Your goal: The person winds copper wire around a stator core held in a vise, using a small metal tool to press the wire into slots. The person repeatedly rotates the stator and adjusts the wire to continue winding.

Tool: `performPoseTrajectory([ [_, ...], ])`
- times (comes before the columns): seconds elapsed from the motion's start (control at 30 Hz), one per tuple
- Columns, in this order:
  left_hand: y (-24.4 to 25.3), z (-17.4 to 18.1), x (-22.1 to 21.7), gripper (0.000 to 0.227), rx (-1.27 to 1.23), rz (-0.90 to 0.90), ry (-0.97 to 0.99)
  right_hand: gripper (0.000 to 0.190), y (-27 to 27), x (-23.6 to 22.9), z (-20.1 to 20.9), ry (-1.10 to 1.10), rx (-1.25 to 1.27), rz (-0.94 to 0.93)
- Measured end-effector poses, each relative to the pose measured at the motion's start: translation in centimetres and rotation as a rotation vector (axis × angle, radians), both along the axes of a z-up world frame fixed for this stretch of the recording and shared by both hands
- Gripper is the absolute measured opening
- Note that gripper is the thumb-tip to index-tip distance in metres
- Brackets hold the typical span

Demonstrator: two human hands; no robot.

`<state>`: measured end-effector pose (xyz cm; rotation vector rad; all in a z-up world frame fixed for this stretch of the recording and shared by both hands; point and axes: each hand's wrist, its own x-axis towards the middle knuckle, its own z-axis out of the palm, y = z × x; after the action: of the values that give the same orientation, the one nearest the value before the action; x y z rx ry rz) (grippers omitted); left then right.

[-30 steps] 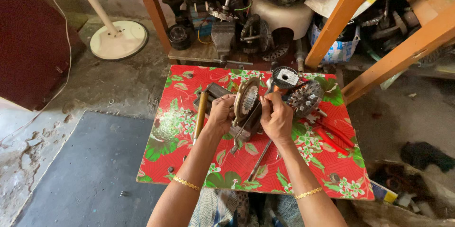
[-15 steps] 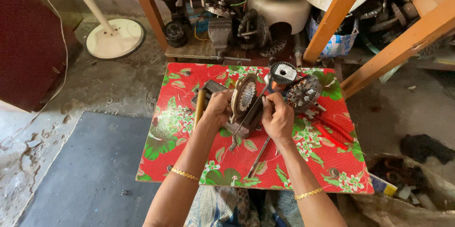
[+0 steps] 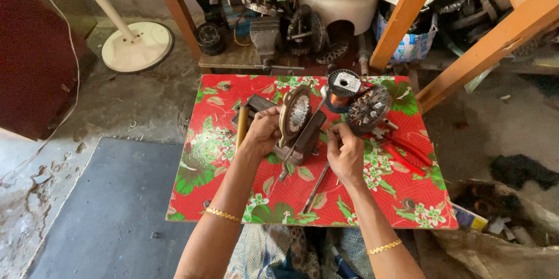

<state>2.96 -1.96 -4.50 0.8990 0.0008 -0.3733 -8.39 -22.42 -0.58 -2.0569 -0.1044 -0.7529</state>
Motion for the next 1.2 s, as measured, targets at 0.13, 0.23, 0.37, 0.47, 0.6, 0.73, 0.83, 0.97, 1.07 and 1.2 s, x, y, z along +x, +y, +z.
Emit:
performPoseTrajectory([
  [0.13, 0.1, -0.6, -0.2, 0.008, 0.072, 0.035, -0.029, 0.009, -0.5, -0.1, -0.9, 0.092, 0.053, 0.003],
  [0.23, -0.5, -0.8, -0.2, 0.006, 0.116, 0.071, -0.067, 0.008, -0.3, 0.0, -1.7, -0.036, 0.029, 0.052],
  [0.37, -0.7, -0.9, -0.5, 0.004, 0.113, 0.111, -0.117, 0.009, 0.1, 0.1, -2.6, -0.013, 0.025, 0.065],
  [0.47, -0.7, -0.7, -1.0, 0.001, 0.116, 0.125, -0.107, 0.008, 0.0, -0.2, -3.0, 0.065, 0.052, 0.064],
  [0.6, -0.9, 0.8, -1.7, 0.005, 0.103, 0.139, -0.108, 0.007, -0.2, -0.6, -2.9, -0.019, 0.036, 0.092],
  [0.73, -0.1, 2.8, -3.4, 0.010, 0.185, 0.186, -0.079, 0.009, -0.1, -1.6, -3.0, 0.095, 0.111, 0.101],
  [0.83, 0.0, 4.8, -5.4, 0.012, 0.277, 0.370, -0.052, 0.012, -0.2, -2.1, -3.1, 0.300, 0.082, 0.060],
  [0.97, -1.1, 7.5, -11.6, 0.022, 0.599, 0.951, -0.611, 0.013, -0.4, -2.3, -2.8, 0.187, 0.079, 0.111],
  [1.07, -2.6, 9.1, -16.6, 0.021, 0.847, 0.877, -1.088, 0.013, -0.8, -2.7, -2.2, 0.098, 0.031, 0.174],
  [1.2, -5.3, 9.3, -17.7, 0.043, 1.173, 0.424, -1.401, 0.016, -1.8, -4.2, -0.9, 0.258, -0.031, 0.181],
])
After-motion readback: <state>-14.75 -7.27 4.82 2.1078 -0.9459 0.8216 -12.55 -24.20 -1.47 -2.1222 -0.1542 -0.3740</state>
